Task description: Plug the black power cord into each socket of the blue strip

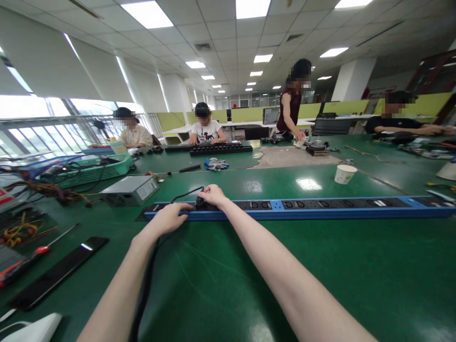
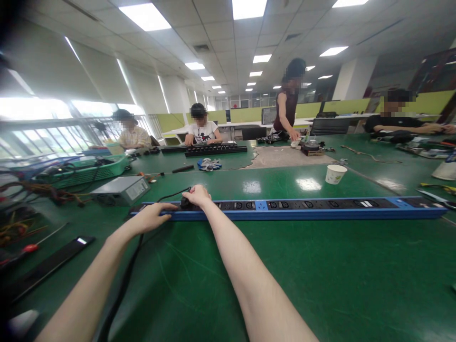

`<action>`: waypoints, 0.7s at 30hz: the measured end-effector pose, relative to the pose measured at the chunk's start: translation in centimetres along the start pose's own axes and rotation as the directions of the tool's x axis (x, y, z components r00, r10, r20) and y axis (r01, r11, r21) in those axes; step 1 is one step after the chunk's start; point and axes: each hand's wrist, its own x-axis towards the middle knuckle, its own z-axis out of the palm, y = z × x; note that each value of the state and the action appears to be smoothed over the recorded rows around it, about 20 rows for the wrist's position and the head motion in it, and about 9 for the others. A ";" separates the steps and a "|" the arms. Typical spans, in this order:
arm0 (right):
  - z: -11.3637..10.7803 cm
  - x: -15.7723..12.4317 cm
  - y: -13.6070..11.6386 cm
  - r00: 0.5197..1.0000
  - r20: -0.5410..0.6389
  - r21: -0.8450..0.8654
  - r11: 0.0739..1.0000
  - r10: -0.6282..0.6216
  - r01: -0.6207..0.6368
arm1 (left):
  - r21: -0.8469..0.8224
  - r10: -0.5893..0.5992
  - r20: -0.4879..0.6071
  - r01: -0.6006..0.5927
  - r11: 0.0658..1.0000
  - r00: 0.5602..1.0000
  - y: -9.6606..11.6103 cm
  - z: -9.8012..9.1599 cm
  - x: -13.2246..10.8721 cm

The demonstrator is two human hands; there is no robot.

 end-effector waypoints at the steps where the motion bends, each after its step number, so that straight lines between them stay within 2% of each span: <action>1: -0.3 -0.2 -0.2 1.000 0.004 -0.003 1.000 0.011 -0.011 | 0.000 -0.006 0.021 0.006 1.000 1.000 0.2 0.0 -0.1; 8: -1.1 -0.8 -0.7 0.996 0.027 0.076 0.993 0.084 -0.086 | -0.002 -0.040 0.010 0.040 0.999 0.999 1.5 -0.4 -0.7; 11: -0.5 -0.3 -0.4 0.990 0.046 0.195 0.970 0.137 -0.143 | 0.013 -0.039 0.010 0.039 0.999 0.999 1.5 -0.3 -0.7; 14: 0.2 0.8 -0.2 0.982 0.070 0.374 0.908 0.176 -0.190 | 0.024 -0.040 0.004 0.040 0.999 0.999 1.5 -0.2 -0.7; 17: 0.0 1.7 -0.1 0.981 0.089 0.477 0.857 0.172 -0.194 | 0.041 -0.044 0.001 0.044 0.998 0.999 1.5 -0.1 -0.7; 21: -1.8 1.6 0.8 0.981 0.152 0.461 0.869 0.122 -0.180 | 0.054 -0.044 0.005 0.044 0.998 0.999 1.4 0.0 -0.6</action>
